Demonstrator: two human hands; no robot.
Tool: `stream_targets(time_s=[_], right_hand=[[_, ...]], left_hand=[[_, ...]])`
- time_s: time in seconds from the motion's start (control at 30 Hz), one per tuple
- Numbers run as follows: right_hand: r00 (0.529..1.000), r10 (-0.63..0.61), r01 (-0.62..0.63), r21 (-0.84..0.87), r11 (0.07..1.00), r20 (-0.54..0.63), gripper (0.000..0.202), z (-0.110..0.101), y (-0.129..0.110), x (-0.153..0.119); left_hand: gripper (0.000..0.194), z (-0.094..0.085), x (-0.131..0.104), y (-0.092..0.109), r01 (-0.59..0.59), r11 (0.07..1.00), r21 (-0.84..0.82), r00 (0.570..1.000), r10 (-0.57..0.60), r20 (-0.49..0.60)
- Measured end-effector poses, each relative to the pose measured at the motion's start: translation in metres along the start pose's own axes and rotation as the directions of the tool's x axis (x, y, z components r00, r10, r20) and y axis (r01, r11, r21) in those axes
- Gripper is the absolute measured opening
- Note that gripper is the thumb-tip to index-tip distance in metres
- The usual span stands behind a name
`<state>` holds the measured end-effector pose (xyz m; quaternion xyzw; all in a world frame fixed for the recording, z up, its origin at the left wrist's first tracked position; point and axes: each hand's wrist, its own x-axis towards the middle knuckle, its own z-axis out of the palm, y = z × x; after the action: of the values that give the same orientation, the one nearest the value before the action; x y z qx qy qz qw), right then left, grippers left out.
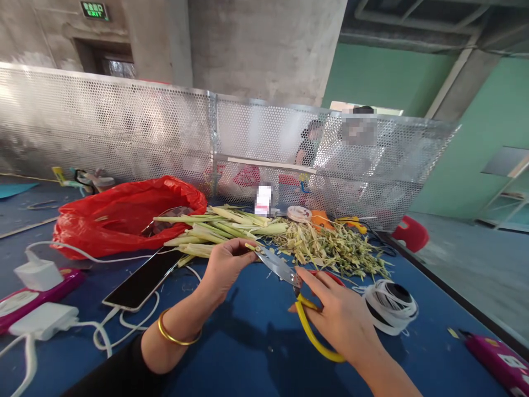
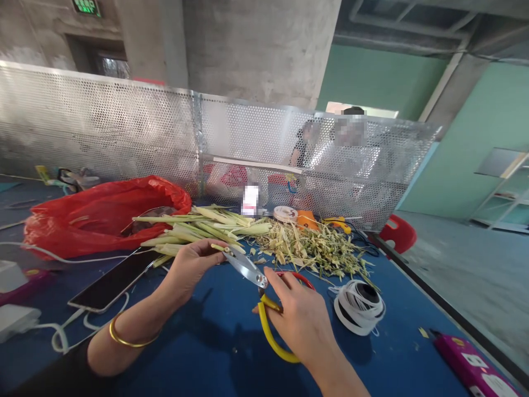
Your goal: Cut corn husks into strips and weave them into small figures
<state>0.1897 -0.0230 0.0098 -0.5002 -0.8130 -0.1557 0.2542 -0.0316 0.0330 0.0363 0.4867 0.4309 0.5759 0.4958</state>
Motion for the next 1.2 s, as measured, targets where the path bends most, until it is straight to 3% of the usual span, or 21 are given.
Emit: stream_targets(time_s=[0.37, 0.5, 0.67, 0.83, 1.2], right_hand=[[0.998, 0.023, -0.026, 0.060, 0.998, 0.053, 0.051, 0.002, 0.002, -0.002], [0.999, 0.010, -0.009, -0.018, 1.000, 0.047, 0.054, 0.002, 0.000, -0.001], [0.999, -0.009, 0.012, -0.065, 0.998, 0.043, 0.050, 0.004, -0.002, 0.001], [0.997, -0.010, 0.017, -0.091, 0.996, 0.075, 0.046, 0.006, -0.002, -0.001], [0.998, -0.026, 0.033, -0.113, 0.993, 0.063, 0.037, 0.006, -0.005, -0.003]], left_hand=[[0.012, 0.000, -0.002, 0.001, -0.008, 0.999, 0.046, 1.000, 0.007, 0.031], [0.015, -0.002, 0.001, -0.004, -0.086, 0.969, 0.234, 0.996, 0.090, -0.010], [0.016, -0.005, 0.003, -0.008, -0.211, 0.855, 0.473, 0.968, 0.249, -0.019], [0.026, -0.004, 0.001, -0.006, -0.270, 0.823, 0.500, 0.947, 0.322, -0.019], [0.031, -0.003, 0.002, -0.007, -0.280, 0.827, 0.488, 0.945, 0.327, -0.012]])
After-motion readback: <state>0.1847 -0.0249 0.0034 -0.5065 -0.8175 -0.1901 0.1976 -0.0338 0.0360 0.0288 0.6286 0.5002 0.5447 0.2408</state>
